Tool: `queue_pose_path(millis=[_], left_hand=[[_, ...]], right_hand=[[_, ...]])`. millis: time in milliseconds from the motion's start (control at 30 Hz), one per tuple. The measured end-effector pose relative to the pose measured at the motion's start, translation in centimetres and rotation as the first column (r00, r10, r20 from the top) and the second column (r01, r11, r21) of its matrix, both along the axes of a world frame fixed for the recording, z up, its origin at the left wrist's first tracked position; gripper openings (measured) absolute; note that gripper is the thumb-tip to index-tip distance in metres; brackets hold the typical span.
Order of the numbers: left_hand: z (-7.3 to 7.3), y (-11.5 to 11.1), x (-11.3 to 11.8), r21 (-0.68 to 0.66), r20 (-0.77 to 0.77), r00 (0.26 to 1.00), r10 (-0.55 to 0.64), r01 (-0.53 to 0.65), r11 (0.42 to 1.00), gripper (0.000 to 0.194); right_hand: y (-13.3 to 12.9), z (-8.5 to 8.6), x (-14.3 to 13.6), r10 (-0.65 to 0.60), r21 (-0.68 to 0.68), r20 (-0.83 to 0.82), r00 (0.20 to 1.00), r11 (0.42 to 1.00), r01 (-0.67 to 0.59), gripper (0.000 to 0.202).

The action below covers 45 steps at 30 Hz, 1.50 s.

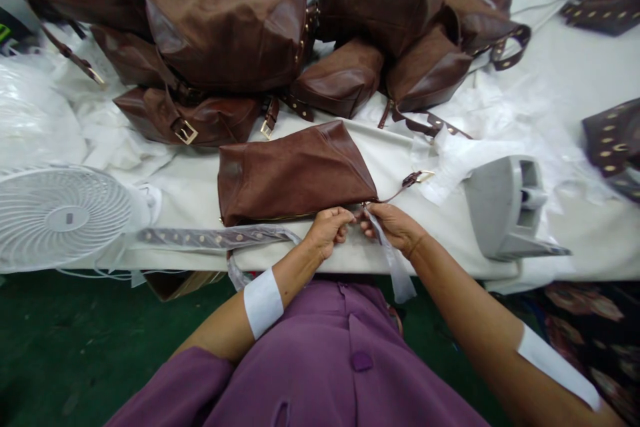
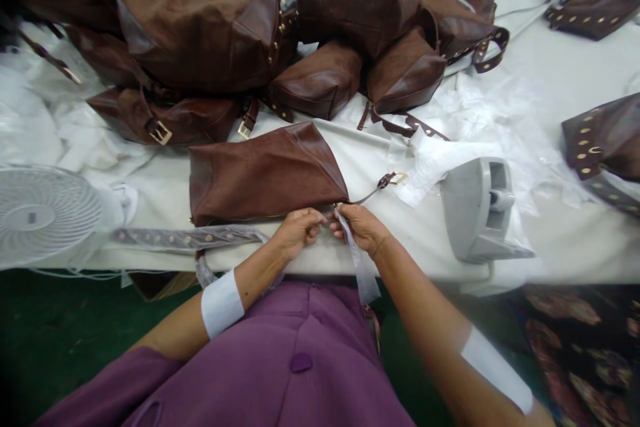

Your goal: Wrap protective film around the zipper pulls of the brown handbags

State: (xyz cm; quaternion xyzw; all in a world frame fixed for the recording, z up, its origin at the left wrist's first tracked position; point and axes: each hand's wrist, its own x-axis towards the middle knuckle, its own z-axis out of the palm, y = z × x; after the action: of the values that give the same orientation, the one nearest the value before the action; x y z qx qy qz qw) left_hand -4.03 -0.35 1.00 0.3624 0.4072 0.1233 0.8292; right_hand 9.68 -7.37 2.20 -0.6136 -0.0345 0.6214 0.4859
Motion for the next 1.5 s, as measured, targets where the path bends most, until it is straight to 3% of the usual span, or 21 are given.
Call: queue_pose_path(millis=[167,267,333,467,633,767,867,933,1033,1100,1167,1267,1333,1500], left_hand=[[0.2,-0.4,0.7,0.212,-0.039,0.999,0.035,-0.026,0.977,0.015],[0.7,-0.5,1.5,0.433,-0.038,0.999,0.030,-0.011,0.901,0.015],[0.9,-0.2,1.8,0.506,-0.041,0.999,-0.006,0.026,0.862,0.016],[1.3,0.8,2.2,0.440,-0.019,0.996,-0.085,0.085,0.894,0.015],[1.8,1.1,2.3,0.400,-0.013,0.997,-0.074,0.073,0.914,0.015],[2.0,0.8,2.3,0.432,-0.066,0.996,-0.059,0.082,0.898,0.013],[2.0,0.8,2.4,0.517,-0.122,0.991,-0.052,0.109,0.849,0.013],[2.1,1.0,2.6,0.570,-0.150,0.987,-0.066,0.140,0.810,0.015],[2.2,1.6,3.3,0.659,-0.197,0.975,-0.100,0.208,0.723,0.017],[2.4,2.2,4.2,0.726,-0.259,0.953,-0.159,0.301,0.619,0.016],[2.9,2.8,5.3,0.768,-0.355,0.905,-0.233,0.425,0.479,0.013],[4.0,3.4,6.9,0.738,-0.521,0.795,-0.310,0.602,0.304,0.012],[4.9,3.5,7.6,0.673,-0.604,0.723,-0.334,0.688,0.273,0.013],[5.9,3.0,8.7,0.527,-0.727,0.615,-0.306,0.785,0.325,0.012]], right_hand=[[-1.0,-1.3,-0.6,0.083,0.066,0.337,0.938,0.992,-0.111,0.019],[-1.3,-2.1,-1.3,0.000,0.078,0.500,0.866,0.996,-0.045,0.022],[-1.5,-2.4,-1.7,-0.082,0.102,0.504,0.860,0.994,0.035,0.024],[-1.7,-2.4,-1.6,-0.208,0.201,0.360,0.909,0.969,0.142,0.027],[-1.8,-2.4,-1.0,-0.233,0.281,0.236,0.943,0.946,0.163,0.020],[-1.7,-2.2,-0.9,-0.228,0.252,0.341,0.912,0.957,0.145,0.017],[-1.7,-1.9,-1.2,-0.190,0.191,0.652,0.734,0.978,0.083,0.018],[-1.8,-1.7,-1.5,-0.135,0.153,0.845,0.518,0.988,0.007,0.017],[-2.0,-1.9,-2.1,-0.111,0.134,0.965,0.236,0.987,-0.083,0.017],[-2.1,-2.2,-2.6,-0.116,0.126,0.989,0.093,0.985,-0.115,0.018],[-2.2,-2.7,-3.1,-0.106,0.102,0.994,-0.026,0.987,-0.123,0.016],[-2.6,-3.3,-3.7,-0.080,0.066,0.987,-0.143,0.993,-0.103,0.016],[-2.8,-3.5,-4.0,-0.056,0.037,0.978,-0.203,0.995,-0.095,0.017],[-3.1,-4.1,-4.1,0.015,-0.056,0.952,-0.306,0.991,-0.124,0.019]])
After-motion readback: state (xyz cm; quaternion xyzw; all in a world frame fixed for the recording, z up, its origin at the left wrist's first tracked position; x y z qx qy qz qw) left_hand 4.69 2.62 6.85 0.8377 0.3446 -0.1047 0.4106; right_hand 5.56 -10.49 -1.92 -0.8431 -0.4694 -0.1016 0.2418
